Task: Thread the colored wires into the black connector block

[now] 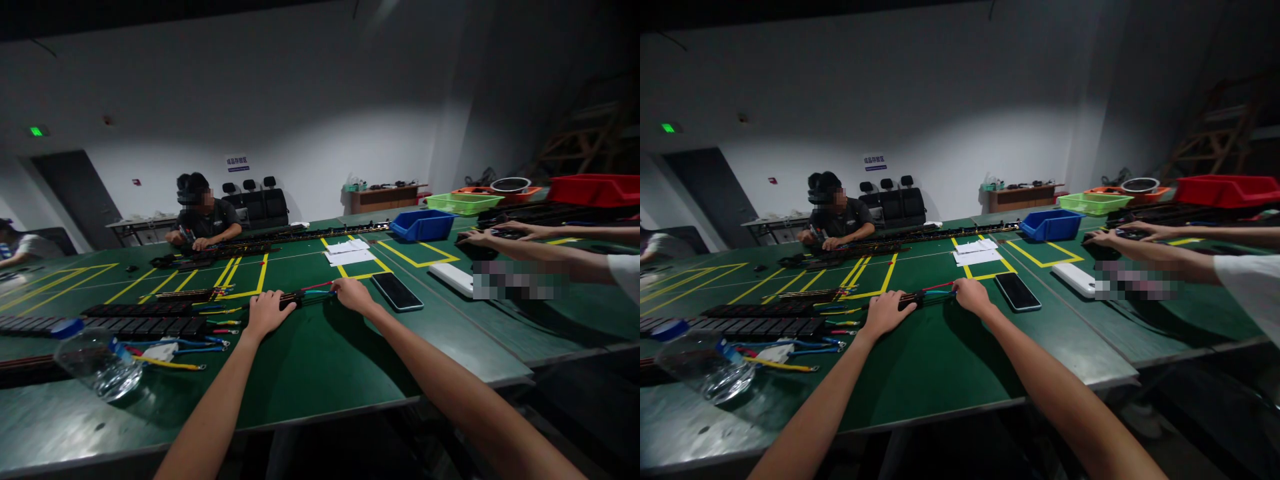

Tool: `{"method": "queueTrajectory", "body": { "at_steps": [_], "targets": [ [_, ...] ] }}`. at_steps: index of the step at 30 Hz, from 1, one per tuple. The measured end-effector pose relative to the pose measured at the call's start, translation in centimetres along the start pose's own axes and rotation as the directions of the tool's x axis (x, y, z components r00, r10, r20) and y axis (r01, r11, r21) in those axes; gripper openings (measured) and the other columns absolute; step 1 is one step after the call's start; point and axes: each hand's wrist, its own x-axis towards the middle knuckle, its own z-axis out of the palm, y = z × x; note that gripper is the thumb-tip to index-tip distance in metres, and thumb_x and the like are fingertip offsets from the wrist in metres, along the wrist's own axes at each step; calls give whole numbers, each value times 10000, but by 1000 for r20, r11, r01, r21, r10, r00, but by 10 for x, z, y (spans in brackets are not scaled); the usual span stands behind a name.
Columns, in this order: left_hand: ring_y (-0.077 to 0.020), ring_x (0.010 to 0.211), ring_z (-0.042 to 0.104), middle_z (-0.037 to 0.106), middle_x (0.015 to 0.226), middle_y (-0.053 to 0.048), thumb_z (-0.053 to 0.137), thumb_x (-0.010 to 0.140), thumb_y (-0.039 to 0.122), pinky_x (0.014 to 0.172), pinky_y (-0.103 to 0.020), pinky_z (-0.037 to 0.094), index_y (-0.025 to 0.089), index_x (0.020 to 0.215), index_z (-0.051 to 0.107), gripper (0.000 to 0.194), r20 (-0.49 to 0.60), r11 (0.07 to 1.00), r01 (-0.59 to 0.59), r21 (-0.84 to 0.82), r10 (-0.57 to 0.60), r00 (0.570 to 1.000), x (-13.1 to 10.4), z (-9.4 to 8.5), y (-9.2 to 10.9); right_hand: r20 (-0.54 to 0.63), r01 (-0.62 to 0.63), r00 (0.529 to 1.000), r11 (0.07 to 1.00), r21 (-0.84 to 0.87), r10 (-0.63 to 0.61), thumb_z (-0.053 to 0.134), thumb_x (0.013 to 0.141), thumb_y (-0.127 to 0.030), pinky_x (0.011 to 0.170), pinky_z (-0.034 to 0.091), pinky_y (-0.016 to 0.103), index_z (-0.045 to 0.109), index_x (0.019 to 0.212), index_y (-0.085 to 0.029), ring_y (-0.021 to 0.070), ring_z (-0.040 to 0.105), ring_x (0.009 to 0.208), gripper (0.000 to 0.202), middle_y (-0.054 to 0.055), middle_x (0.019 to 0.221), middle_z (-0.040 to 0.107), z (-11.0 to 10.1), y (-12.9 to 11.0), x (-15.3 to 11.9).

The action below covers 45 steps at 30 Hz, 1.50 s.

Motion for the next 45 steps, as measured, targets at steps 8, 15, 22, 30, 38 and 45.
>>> {"method": "queueTrajectory", "body": {
  "at_steps": [8, 15, 22, 30, 38, 45],
  "targets": [
    [-300, 1095, 618, 699, 1179, -124, 361, 965, 706, 957, -449, 407, 219, 1200, 662, 618, -17, 1000, -3, -10, 3, 1000, -1, 0, 0, -96, -20, 995, 1000, 5, 20, 463, 931, -72, 776, 450, 243, 783, 1012, -201, 202, 693, 992, 354, 81, 1064, 772, -3, -2, 1],
    [-302, 1107, 607, 694, 1203, -126, 366, 969, 694, 964, -450, 400, 231, 1202, 661, 596, -8, 1000, 17, -5, -17, 1000, -1, 0, 1, 31, -11, 999, 1000, -4, 11, 498, 891, -70, 743, 453, 243, 772, 1083, -223, 205, 698, 952, 368, 74, 1044, 770, 3, 1, 3],
    [-302, 1099, 618, 699, 1182, -125, 374, 968, 695, 962, -445, 402, 229, 1204, 657, 594, -16, 1000, 4, -26, -4, 1000, 0, 0, 0, -118, 7, 993, 1000, 18, -5, 466, 917, -86, 832, 472, 264, 772, 1104, -213, 214, 678, 1025, 381, 83, 1112, 761, 2, 3, 5],
    [-308, 1106, 616, 696, 1185, -128, 380, 966, 689, 956, -450, 408, 218, 1196, 655, 592, -10, 1000, 1, -11, -1, 1000, -1, -2, 1, -248, 69, 968, 993, 94, -43, 438, 905, -45, 919, 464, 257, 777, 1060, -179, 181, 664, 1055, 396, 66, 1103, 764, 0, 4, 8],
    [-301, 1087, 624, 701, 1170, -127, 364, 966, 697, 948, -456, 415, 205, 1187, 656, 613, -15, 1000, -6, -7, 6, 1000, 0, -1, 0, -7, 7, 1000, 1000, -20, -7, 480, 900, -58, 805, 469, 258, 778, 1094, -202, 213, 698, 999, 384, 91, 1083, 773, 2, 4, 4],
    [-303, 1091, 621, 703, 1177, -121, 354, 964, 710, 951, -467, 411, 212, 1186, 665, 628, -22, 1000, -5, 1, 5, 1000, 1, 3, -2, -266, 75, 963, 993, 95, -47, 443, 938, -67, 857, 464, 235, 769, 1020, -173, 173, 676, 1013, 353, 73, 1066, 766, -2, 2, 7]
  ]
}}
